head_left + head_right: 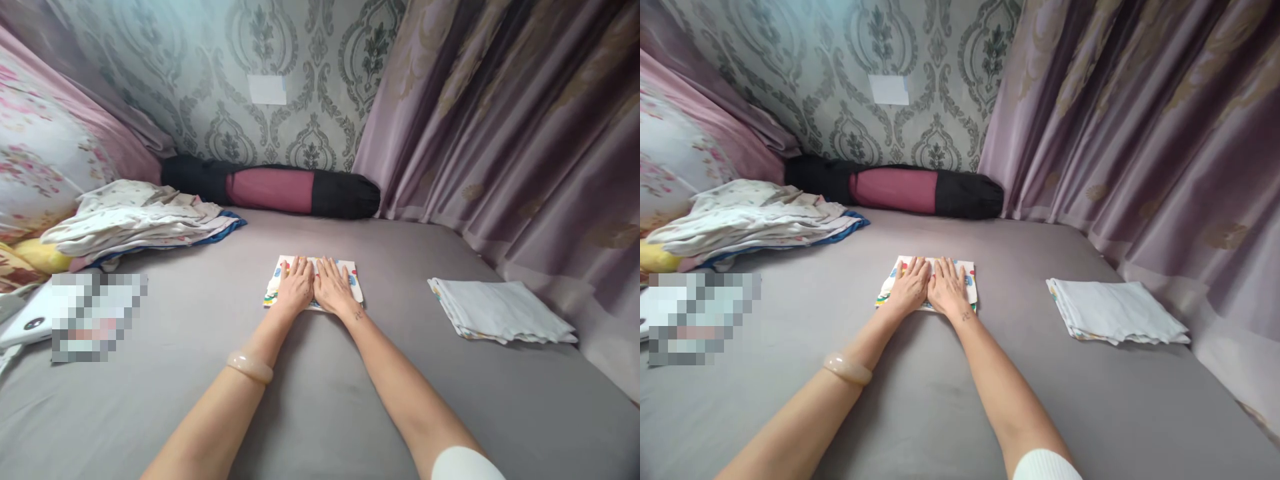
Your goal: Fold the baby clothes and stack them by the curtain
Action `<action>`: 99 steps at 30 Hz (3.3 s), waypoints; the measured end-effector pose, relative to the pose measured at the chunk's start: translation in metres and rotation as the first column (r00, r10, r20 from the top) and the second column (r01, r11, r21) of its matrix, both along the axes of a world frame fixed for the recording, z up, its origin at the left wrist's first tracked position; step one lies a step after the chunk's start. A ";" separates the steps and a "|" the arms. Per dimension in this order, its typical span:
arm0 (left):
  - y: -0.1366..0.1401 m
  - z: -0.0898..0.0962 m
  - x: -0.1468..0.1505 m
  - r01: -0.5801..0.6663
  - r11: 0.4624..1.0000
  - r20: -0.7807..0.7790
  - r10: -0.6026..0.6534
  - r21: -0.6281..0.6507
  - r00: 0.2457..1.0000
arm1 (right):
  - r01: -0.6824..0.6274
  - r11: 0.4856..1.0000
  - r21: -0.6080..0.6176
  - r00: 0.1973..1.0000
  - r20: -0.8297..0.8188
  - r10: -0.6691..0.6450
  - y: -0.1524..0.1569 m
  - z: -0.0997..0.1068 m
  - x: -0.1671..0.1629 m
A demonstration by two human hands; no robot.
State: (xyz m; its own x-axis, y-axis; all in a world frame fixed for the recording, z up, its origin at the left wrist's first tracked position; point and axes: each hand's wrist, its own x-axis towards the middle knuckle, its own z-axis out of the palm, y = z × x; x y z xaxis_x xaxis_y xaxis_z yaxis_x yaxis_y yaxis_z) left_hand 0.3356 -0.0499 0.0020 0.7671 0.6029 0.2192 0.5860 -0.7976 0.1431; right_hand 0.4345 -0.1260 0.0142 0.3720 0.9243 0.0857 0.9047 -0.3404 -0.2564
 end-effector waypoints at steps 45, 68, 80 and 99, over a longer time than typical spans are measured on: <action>0.019 0.000 0.011 0.026 0.998 -0.042 -0.029 -0.056 0.999 | -0.041 0.999 -0.029 0.999 -0.036 0.040 0.007 -0.003 0.011; 0.016 -0.001 0.000 -0.127 0.991 -0.048 0.125 -0.038 0.991 | 0.087 0.995 -0.050 0.996 -0.032 -0.089 0.000 0.001 0.008; 0.020 -0.004 -0.004 -0.265 0.960 -0.108 0.255 -0.093 0.961 | 0.268 0.961 -0.063 0.962 -0.043 -0.271 -0.001 -0.007 0.012; 0.028 -0.006 -0.021 -0.290 0.938 -0.036 0.289 -0.188 0.957 | 0.328 0.936 -0.130 0.941 -0.046 -0.336 -0.013 -0.007 0.034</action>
